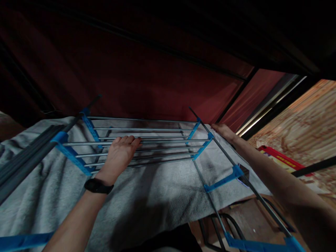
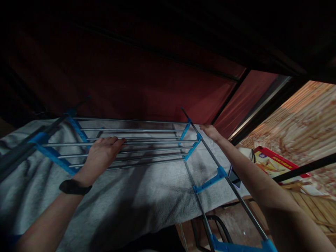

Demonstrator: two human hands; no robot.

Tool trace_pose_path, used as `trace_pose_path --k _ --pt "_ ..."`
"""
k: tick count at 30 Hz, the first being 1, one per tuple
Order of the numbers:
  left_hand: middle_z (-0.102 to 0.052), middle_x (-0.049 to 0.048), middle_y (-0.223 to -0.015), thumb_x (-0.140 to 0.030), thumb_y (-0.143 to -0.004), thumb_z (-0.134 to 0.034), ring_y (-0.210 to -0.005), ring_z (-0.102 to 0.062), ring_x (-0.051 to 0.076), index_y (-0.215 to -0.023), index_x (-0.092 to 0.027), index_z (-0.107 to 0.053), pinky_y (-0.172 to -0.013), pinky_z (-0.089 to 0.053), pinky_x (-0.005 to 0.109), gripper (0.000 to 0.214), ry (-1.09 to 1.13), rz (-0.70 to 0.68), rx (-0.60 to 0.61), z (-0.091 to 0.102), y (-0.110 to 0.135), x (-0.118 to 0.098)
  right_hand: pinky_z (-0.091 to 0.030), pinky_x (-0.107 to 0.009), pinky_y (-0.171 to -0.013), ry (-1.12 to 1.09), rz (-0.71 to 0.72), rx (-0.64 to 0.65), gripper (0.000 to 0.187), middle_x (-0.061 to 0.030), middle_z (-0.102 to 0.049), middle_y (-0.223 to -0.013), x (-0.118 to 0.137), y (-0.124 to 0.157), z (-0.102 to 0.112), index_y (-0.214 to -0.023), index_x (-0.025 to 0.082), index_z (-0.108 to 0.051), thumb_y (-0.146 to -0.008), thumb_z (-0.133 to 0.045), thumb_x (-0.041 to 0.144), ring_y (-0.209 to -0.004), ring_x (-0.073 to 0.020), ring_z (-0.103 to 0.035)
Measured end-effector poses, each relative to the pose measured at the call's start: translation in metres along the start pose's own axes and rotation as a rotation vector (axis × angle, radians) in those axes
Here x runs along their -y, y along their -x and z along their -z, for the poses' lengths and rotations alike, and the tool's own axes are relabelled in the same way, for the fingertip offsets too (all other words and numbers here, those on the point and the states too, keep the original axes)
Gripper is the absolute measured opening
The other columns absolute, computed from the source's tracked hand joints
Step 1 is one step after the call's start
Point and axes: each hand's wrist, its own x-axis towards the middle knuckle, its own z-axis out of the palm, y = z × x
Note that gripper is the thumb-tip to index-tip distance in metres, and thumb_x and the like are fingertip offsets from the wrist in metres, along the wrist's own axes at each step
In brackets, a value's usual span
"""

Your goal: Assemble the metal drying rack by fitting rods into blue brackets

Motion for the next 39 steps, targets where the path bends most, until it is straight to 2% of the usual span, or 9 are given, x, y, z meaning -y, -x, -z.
trace_pose_path --k 5,8,11,18,23,27,34,39 --pt "-0.063 0.0088 -0.089 -0.034 -0.099 -0.044 -0.092 -0.062 0.030 -0.116 -0.022 -0.067 -0.083 -0.040 0.042 0.030 0.003 -0.027 -0.033 0.001 0.000 0.001 -0.058 -0.036 -0.080 -0.391 -0.323 0.136 0.041 -0.0088 -0.071 -0.081 -0.017 0.038 -0.026 -0.084 0.018 -0.066 -0.098 -0.052 0.053 -0.080 -0.0226 -0.069" --pt "-0.065 0.0092 -0.088 -0.033 -0.101 -0.042 -0.089 -0.061 0.029 -0.118 -0.021 -0.067 -0.078 -0.039 0.041 0.032 -0.045 -0.068 -0.052 0.005 0.001 0.003 -0.058 -0.034 -0.083 -0.589 -0.451 0.147 0.039 -0.0094 -0.072 -0.085 -0.018 0.046 -0.040 -0.085 0.020 -0.064 -0.103 -0.040 0.044 -0.084 -0.0216 -0.071" --pt "-0.066 0.0087 -0.087 -0.034 -0.102 -0.041 -0.087 -0.062 0.028 -0.116 -0.020 -0.067 -0.075 -0.038 0.040 0.033 -0.082 -0.107 -0.077 0.009 0.003 0.007 -0.058 -0.032 -0.085 -0.699 -0.528 0.139 0.036 -0.0083 -0.072 -0.084 -0.015 0.046 -0.044 -0.085 0.021 -0.064 -0.104 -0.038 0.036 -0.085 -0.0207 -0.071" --pt "-0.067 0.0078 -0.087 -0.036 -0.102 -0.043 -0.086 -0.062 0.026 -0.116 -0.021 -0.067 -0.074 -0.036 0.039 0.032 -0.103 -0.103 -0.071 0.008 0.003 0.014 -0.057 -0.029 -0.085 -0.764 -0.598 0.119 0.028 -0.0060 -0.073 -0.089 -0.009 0.045 -0.044 -0.090 0.021 -0.068 -0.103 -0.047 0.034 -0.086 -0.0179 -0.070" --pt "-0.067 0.0092 -0.087 -0.035 -0.101 -0.044 -0.086 -0.062 0.027 -0.114 -0.020 -0.068 -0.074 -0.036 0.039 0.031 -0.037 -0.083 -0.064 0.010 0.002 0.012 -0.057 -0.028 -0.084 -0.760 -0.607 0.109 0.026 -0.0052 -0.073 -0.091 -0.012 0.046 -0.044 -0.091 0.023 -0.070 -0.102 -0.051 0.037 -0.086 -0.0173 -0.069" --pt "-0.067 0.0091 -0.087 -0.035 -0.101 -0.044 -0.087 -0.063 0.027 -0.115 -0.019 -0.068 -0.074 -0.037 0.040 0.032 -0.066 -0.089 -0.071 0.010 0.002 0.012 -0.056 -0.029 -0.084 -0.753 -0.598 0.101 0.022 -0.0041 -0.073 -0.091 -0.017 0.045 -0.045 -0.092 0.024 -0.070 -0.099 -0.056 0.040 -0.086 -0.0178 -0.068" --pt "-0.068 0.0081 -0.088 -0.036 -0.102 -0.041 -0.086 -0.064 0.027 -0.119 -0.019 -0.068 -0.074 -0.038 0.039 0.036 -0.097 -0.083 -0.068 0.011 -0.001 0.014 -0.056 -0.032 -0.086 -0.760 -0.578 0.115 0.024 -0.0033 -0.071 -0.084 -0.018 0.045 -0.045 -0.093 0.025 -0.071 -0.098 -0.055 0.042 -0.084 -0.0183 -0.067" --pt "-0.069 0.0083 -0.088 -0.036 -0.103 -0.041 -0.087 -0.065 0.027 -0.119 -0.020 -0.068 -0.074 -0.038 0.039 0.036 -0.099 -0.085 -0.036 0.009 -0.002 0.017 -0.055 -0.029 -0.084 -0.760 -0.580 0.126 0.025 -0.0028 -0.071 -0.092 -0.015 0.046 -0.044 -0.092 0.025 -0.070 -0.100 -0.053 0.040 -0.082 -0.0166 -0.066"
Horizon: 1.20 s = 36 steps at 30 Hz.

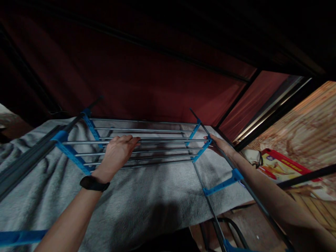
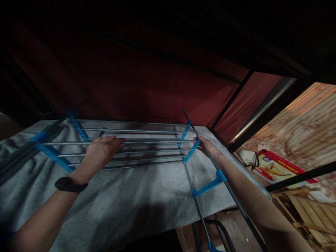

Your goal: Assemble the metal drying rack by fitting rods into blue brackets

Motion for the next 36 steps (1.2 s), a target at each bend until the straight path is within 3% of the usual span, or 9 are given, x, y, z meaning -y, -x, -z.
trace_pose_path --k 11,36 --pt "-0.070 0.0087 -0.091 -0.038 -0.103 -0.039 -0.091 -0.065 0.027 -0.120 -0.021 -0.067 -0.075 -0.036 0.038 0.037 0.030 0.017 0.005 -0.0001 0.0018 -0.0005 -0.053 -0.026 -0.080 0.015 -0.010 -0.011 0.029 -0.0025 -0.071 -0.088 -0.0023 0.0000 -0.0007 -0.095 0.025 -0.072 -0.101 -0.051 0.044 -0.085 -0.0168 -0.065" --pt "-0.070 0.0101 -0.092 -0.037 -0.103 -0.038 -0.091 -0.065 0.028 -0.119 -0.020 -0.068 -0.076 -0.038 0.039 0.038 0.040 0.022 0.038 0.0056 0.0003 -0.0029 -0.053 -0.031 -0.087 0.015 0.009 -0.022 0.025 -0.0028 -0.072 -0.095 -0.0023 0.0025 -0.0025 -0.097 0.026 -0.071 -0.098 -0.053 0.044 -0.091 -0.0191 -0.065"
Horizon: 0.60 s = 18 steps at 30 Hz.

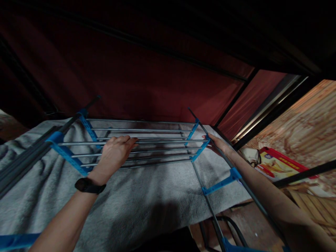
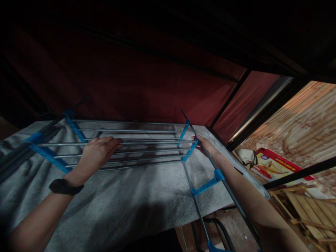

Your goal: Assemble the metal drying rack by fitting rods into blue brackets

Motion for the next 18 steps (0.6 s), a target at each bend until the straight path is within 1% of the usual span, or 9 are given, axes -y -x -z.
trace_pose_path --k 7,12,18 --pt "-0.071 0.0122 -0.092 -0.039 -0.102 -0.037 -0.091 -0.066 0.030 -0.122 -0.022 -0.068 -0.075 -0.039 0.040 0.041 0.050 0.005 -0.004 0.0002 -0.0023 0.0041 -0.053 -0.031 -0.085 0.003 -0.001 0.008 0.029 -0.0034 -0.069 -0.083 0.0018 0.0011 -0.0002 -0.096 0.024 -0.072 -0.099 -0.051 0.045 -0.085 -0.0186 -0.064" --pt "-0.071 0.0119 -0.092 -0.041 -0.101 -0.039 -0.092 -0.066 0.030 -0.122 -0.023 -0.068 -0.075 -0.040 0.039 0.040 0.100 0.020 0.003 -0.0005 -0.0010 0.0038 -0.053 -0.030 -0.083 0.006 0.004 0.002 0.027 -0.0029 -0.070 -0.087 -0.0004 -0.0009 0.0007 -0.095 0.025 -0.072 -0.098 -0.054 0.045 -0.085 -0.0183 -0.064" --pt "-0.072 0.0105 -0.093 -0.040 -0.103 -0.035 -0.092 -0.067 0.028 -0.123 -0.022 -0.067 -0.075 -0.039 0.038 0.042 -0.010 -0.002 0.014 0.0016 -0.0002 0.0025 -0.053 -0.029 -0.082 0.002 0.000 0.004 0.027 -0.0027 -0.071 -0.094 -0.0013 -0.0018 0.0014 -0.097 0.025 -0.071 -0.099 -0.052 0.044 -0.086 -0.0179 -0.064"
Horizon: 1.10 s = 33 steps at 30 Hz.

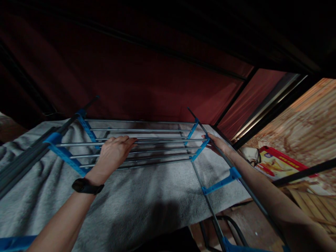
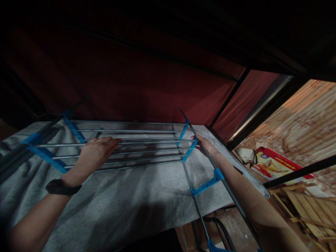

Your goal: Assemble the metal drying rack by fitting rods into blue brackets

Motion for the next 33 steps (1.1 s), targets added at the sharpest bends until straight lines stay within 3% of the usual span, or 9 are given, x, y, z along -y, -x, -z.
trace_pose_path --k 15,26,33 --pt "-0.073 0.0093 -0.095 -0.039 -0.103 -0.035 -0.093 -0.067 0.028 -0.121 -0.022 -0.067 -0.075 -0.038 0.038 0.040 0.010 -0.001 -0.006 -0.0014 0.0011 -0.0004 -0.053 -0.030 -0.086 -0.015 0.012 0.000 0.023 -0.0024 -0.072 -0.105 -0.0013 -0.0001 0.0001 -0.096 0.027 -0.070 -0.098 -0.054 0.043 -0.093 -0.0189 -0.065" --pt "-0.073 0.0105 -0.095 -0.041 -0.103 -0.035 -0.092 -0.068 0.028 -0.125 -0.022 -0.065 -0.075 -0.039 0.038 0.042 0.047 -0.015 0.005 -0.0015 -0.0037 0.0047 -0.053 -0.029 -0.085 -0.024 -0.014 0.014 0.031 -0.0034 -0.069 -0.083 0.0027 0.0030 -0.0013 -0.093 0.024 -0.073 -0.100 -0.051 0.045 -0.085 -0.0176 -0.063" --pt "-0.073 0.0110 -0.096 -0.043 -0.103 -0.034 -0.093 -0.068 0.029 -0.124 -0.022 -0.066 -0.076 -0.040 0.039 0.044 0.021 -0.020 -0.019 -0.0064 -0.0017 0.0062 -0.052 -0.029 -0.087 -0.027 -0.011 0.019 0.029 -0.0027 -0.071 -0.088 0.0016 0.0019 0.0001 -0.091 0.024 -0.073 -0.100 -0.052 0.042 -0.085 -0.0169 -0.063"
